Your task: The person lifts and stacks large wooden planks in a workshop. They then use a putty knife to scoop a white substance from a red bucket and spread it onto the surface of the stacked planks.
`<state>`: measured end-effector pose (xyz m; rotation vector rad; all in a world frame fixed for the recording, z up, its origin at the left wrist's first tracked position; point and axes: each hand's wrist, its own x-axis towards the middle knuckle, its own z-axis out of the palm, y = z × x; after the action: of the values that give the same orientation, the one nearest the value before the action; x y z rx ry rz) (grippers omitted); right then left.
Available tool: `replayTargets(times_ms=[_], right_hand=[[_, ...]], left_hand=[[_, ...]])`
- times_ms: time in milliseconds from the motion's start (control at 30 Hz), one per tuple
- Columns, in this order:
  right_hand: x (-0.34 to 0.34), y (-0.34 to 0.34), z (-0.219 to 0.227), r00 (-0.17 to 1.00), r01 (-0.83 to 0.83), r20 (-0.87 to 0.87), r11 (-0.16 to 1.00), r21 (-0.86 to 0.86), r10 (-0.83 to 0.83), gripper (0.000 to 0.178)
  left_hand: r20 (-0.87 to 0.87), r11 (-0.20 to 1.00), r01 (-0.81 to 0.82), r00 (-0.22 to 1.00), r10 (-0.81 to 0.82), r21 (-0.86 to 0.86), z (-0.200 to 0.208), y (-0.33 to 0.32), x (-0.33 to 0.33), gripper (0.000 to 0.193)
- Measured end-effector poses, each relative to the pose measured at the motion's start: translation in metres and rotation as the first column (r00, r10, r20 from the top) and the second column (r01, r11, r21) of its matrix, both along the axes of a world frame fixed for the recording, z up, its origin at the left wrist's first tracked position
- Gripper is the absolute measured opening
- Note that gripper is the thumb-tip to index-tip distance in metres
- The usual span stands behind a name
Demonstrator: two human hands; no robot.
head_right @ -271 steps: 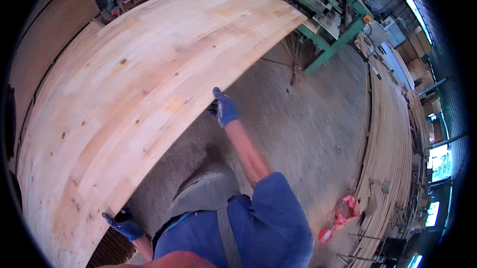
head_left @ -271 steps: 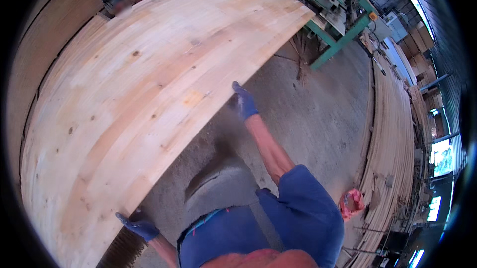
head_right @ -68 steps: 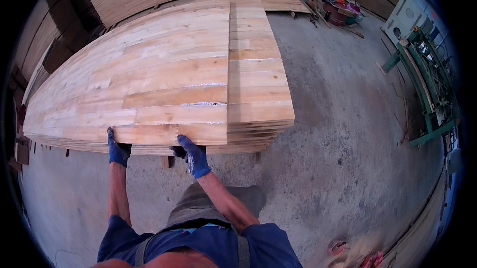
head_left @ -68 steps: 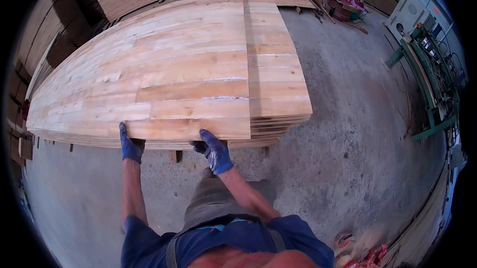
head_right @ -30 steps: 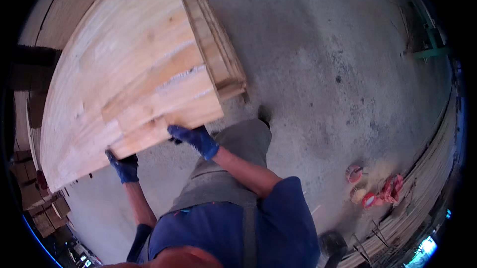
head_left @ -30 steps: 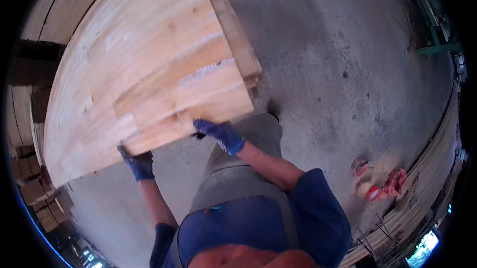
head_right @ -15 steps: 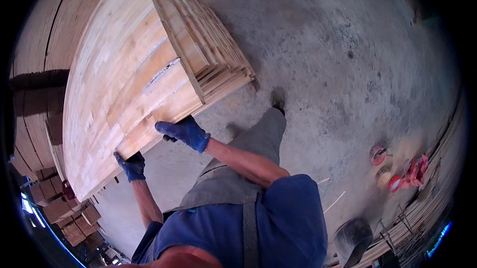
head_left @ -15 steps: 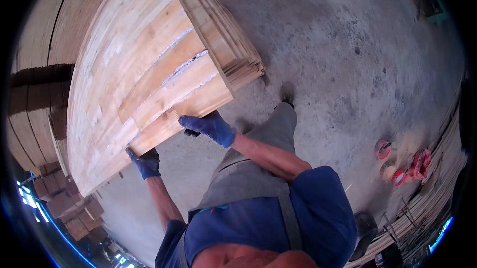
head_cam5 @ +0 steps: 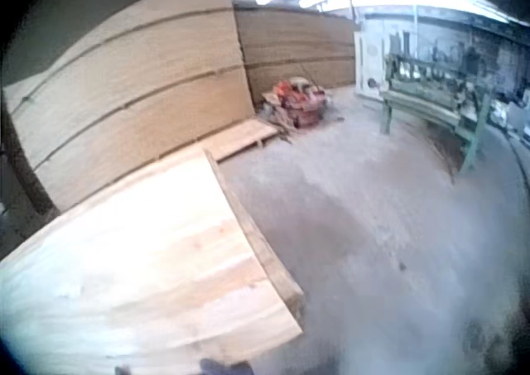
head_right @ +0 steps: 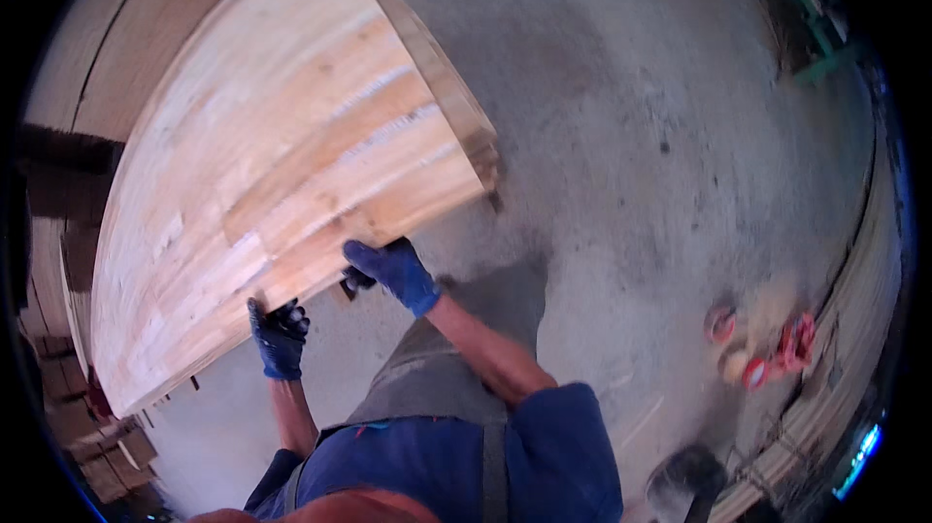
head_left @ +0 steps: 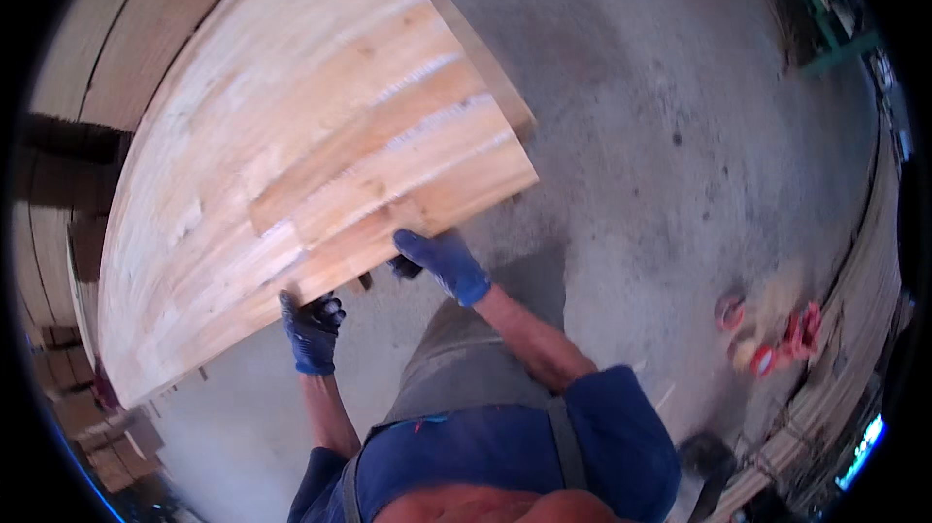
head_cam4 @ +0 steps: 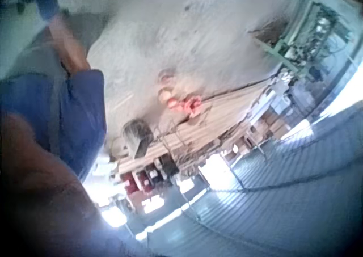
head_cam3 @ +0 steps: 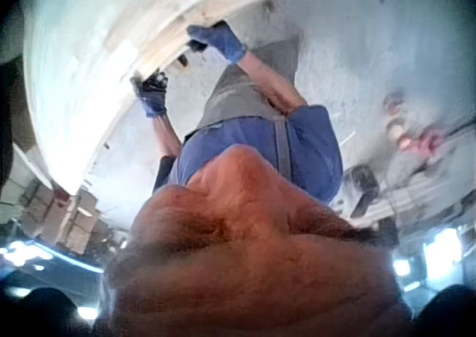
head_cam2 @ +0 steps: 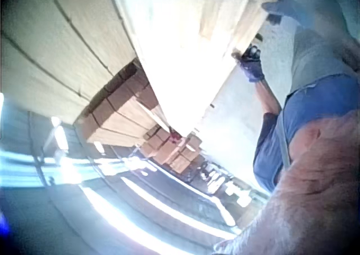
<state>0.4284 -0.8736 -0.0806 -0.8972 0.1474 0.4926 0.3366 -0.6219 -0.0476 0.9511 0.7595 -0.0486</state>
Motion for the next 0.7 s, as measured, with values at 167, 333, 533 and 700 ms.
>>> replayTargets(times_ms=[167, 333, 533, 700], right_hand=[[-0.005, 0.017, 0.016, 0.993, 0.018, -0.119, 0.999, -0.029, -0.022, 0.032], [-0.010, 0.020, 0.022, 0.993, 0.081, -0.089, 0.997, -0.009, -0.081, 0.031], [-0.010, 0.020, 0.031, 0.983, 0.178, -0.048, 0.984, -0.033, -0.179, 0.033], [-0.010, 0.018, 0.041, 0.985, 0.148, -0.077, 0.987, -0.065, -0.153, 0.032]], left_hand=[[0.070, 0.989, -0.136, 0.989, 0.132, 0.058, 0.001, 0.007, -0.004, 0.054], [0.139, 0.979, -0.178, 0.977, 0.163, 0.104, -0.009, 0.006, -0.007, 0.050], [0.198, 0.983, -0.182, 0.964, 0.177, 0.005, 0.013, -0.011, 0.003, 0.053], [0.179, 0.983, -0.183, 0.967, 0.179, 0.011, 0.009, -0.001, -0.004, 0.045]])
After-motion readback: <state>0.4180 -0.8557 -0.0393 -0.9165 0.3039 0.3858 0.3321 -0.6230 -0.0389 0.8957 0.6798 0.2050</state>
